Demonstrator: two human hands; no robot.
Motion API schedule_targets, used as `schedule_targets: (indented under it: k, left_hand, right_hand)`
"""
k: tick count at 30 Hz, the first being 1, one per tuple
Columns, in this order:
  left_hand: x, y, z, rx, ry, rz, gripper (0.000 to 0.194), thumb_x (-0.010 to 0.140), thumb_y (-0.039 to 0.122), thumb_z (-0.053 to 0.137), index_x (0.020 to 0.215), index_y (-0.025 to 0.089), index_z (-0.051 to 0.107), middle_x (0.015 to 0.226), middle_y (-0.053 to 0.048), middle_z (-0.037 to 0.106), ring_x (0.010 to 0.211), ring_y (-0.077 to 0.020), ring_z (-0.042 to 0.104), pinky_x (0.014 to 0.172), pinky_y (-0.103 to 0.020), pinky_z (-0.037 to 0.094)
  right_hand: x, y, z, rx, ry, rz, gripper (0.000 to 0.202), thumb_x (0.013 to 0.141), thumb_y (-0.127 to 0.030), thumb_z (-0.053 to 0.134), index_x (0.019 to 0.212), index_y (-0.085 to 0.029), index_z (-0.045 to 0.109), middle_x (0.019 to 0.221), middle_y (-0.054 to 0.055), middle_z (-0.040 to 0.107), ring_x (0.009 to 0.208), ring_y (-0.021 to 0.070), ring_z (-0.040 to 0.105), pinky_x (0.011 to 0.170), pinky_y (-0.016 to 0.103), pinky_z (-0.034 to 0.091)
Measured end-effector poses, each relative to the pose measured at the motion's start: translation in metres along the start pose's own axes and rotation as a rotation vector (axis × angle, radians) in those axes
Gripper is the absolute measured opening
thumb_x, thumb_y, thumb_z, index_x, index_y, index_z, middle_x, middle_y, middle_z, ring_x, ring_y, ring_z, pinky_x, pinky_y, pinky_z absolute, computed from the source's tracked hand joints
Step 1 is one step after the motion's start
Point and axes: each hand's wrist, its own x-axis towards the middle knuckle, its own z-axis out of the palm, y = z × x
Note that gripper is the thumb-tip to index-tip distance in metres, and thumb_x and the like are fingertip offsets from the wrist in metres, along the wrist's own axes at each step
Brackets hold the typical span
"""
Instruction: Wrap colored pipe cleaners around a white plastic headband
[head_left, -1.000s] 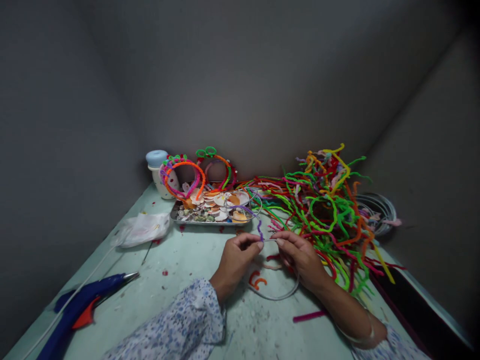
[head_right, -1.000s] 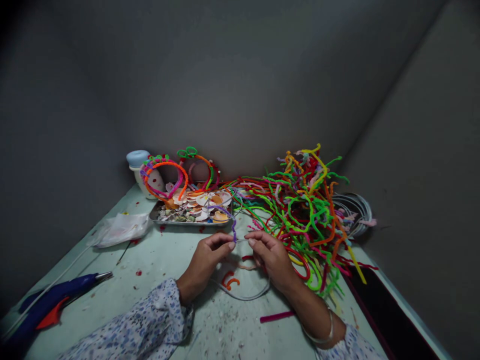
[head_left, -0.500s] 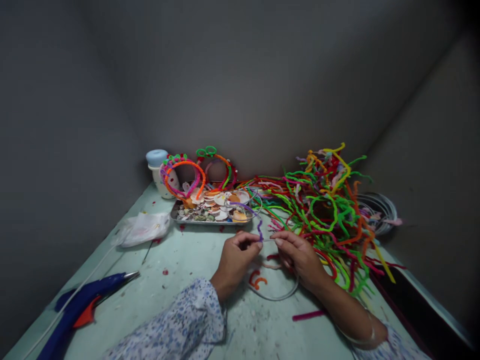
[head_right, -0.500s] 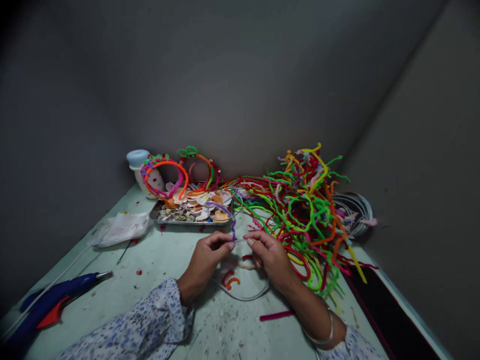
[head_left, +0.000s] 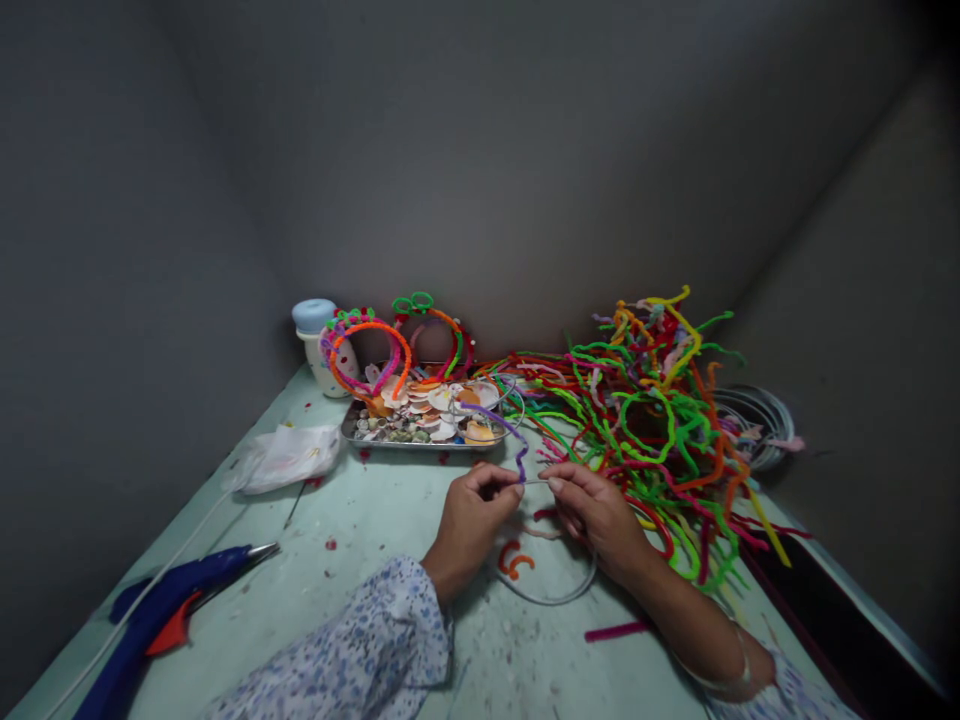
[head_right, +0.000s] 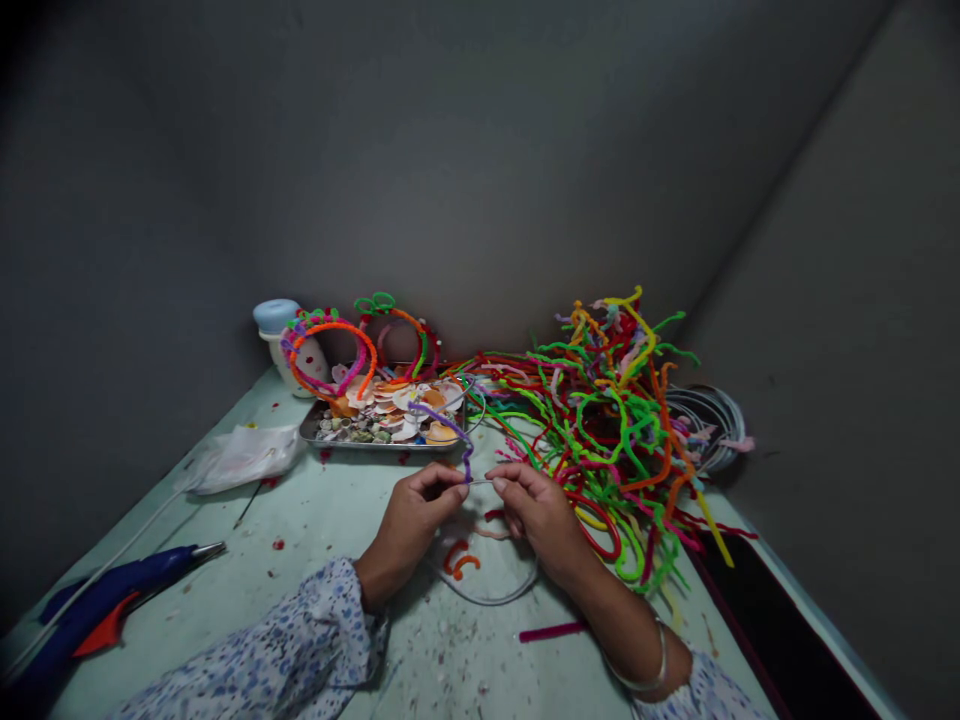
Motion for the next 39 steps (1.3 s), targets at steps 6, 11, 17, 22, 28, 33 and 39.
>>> schedule_targets:
  k: [6, 11, 17, 22, 28, 33, 39]
  left_hand:
    - [0.0009, -0.0021, 0.0004, 0.048, 0.001, 0.026, 0.013, 0.072, 0.025, 0.064, 0.077, 0.014, 0.068, 0.072, -0.004, 0.063, 0.066, -0.0133, 0.054, 0.062, -0.025, 0.041]
    - [0.0008, -0.0026, -0.0005, 0.083, -0.005, 0.038, 0.013, 0.073, 0.026, 0.062, 0.076, 0.014, 0.067, 0.071, -0.003, 0.063, 0.065, -0.0134, 0.053, 0.061, -0.024, 0.040]
    - [0.0016, -0.0045, -0.0019, 0.124, -0.017, 0.061, 0.013, 0.074, 0.026, 0.061, 0.076, 0.015, 0.066, 0.071, -0.002, 0.064, 0.065, -0.0129, 0.053, 0.061, -0.023, 0.039]
    - [0.0013, -0.0063, 0.0000, 0.105, 0.001, 0.049, 0.013, 0.073, 0.027, 0.062, 0.076, 0.015, 0.067, 0.070, -0.002, 0.063, 0.063, -0.0124, 0.053, 0.059, -0.023, 0.039]
    - [-0.0002, -0.0050, 0.0028, 0.021, 0.038, -0.015, 0.019, 0.070, 0.028, 0.066, 0.082, 0.014, 0.069, 0.065, -0.001, 0.060, 0.057, -0.0102, 0.049, 0.055, -0.022, 0.037]
    - [-0.0006, -0.0040, 0.0025, 0.041, 0.033, 0.004, 0.018, 0.071, 0.026, 0.064, 0.082, 0.013, 0.068, 0.066, -0.002, 0.060, 0.059, -0.0107, 0.050, 0.055, -0.021, 0.038]
    - [0.0002, -0.0078, 0.0015, 0.072, 0.034, 0.031, 0.016, 0.072, 0.026, 0.064, 0.080, 0.013, 0.068, 0.073, -0.004, 0.064, 0.066, -0.0132, 0.055, 0.061, -0.023, 0.041]
  right_hand:
    - [-0.0007, -0.0009, 0.0007, -0.005, -0.002, 0.003, 0.023, 0.083, -0.038, 0.059, 0.094, -0.018, 0.060, 0.043, -0.009, 0.040, 0.037, 0.0068, 0.032, 0.037, 0.019, 0.023]
    - [-0.0008, -0.0027, 0.0015, -0.019, -0.010, 0.016, 0.022, 0.084, -0.037, 0.058, 0.094, -0.017, 0.060, 0.042, -0.010, 0.039, 0.036, 0.0063, 0.032, 0.036, 0.019, 0.023]
    - [-0.0001, 0.0000, 0.0009, -0.035, -0.013, 0.008, 0.022, 0.084, -0.037, 0.057, 0.094, -0.017, 0.060, 0.042, -0.010, 0.039, 0.036, 0.0061, 0.032, 0.037, 0.018, 0.024]
    - [0.0007, 0.0024, 0.0000, -0.029, -0.013, 0.012, 0.022, 0.084, -0.037, 0.057, 0.094, -0.018, 0.060, 0.041, -0.010, 0.039, 0.036, 0.0060, 0.031, 0.036, 0.018, 0.024]
    - [0.0010, 0.0011, 0.0008, -0.027, 0.000, 0.024, 0.023, 0.083, -0.038, 0.058, 0.093, -0.018, 0.060, 0.041, -0.010, 0.037, 0.035, 0.0062, 0.030, 0.036, 0.018, 0.023]
    - [0.0005, 0.0001, 0.0021, -0.030, 0.006, 0.025, 0.026, 0.082, -0.040, 0.058, 0.093, -0.018, 0.060, 0.041, -0.010, 0.037, 0.035, 0.0067, 0.030, 0.036, 0.019, 0.022]
    - [0.0003, -0.0006, 0.0022, -0.040, 0.002, 0.036, 0.026, 0.081, -0.042, 0.058, 0.092, -0.018, 0.061, 0.041, -0.010, 0.038, 0.035, 0.0067, 0.031, 0.036, 0.018, 0.023]
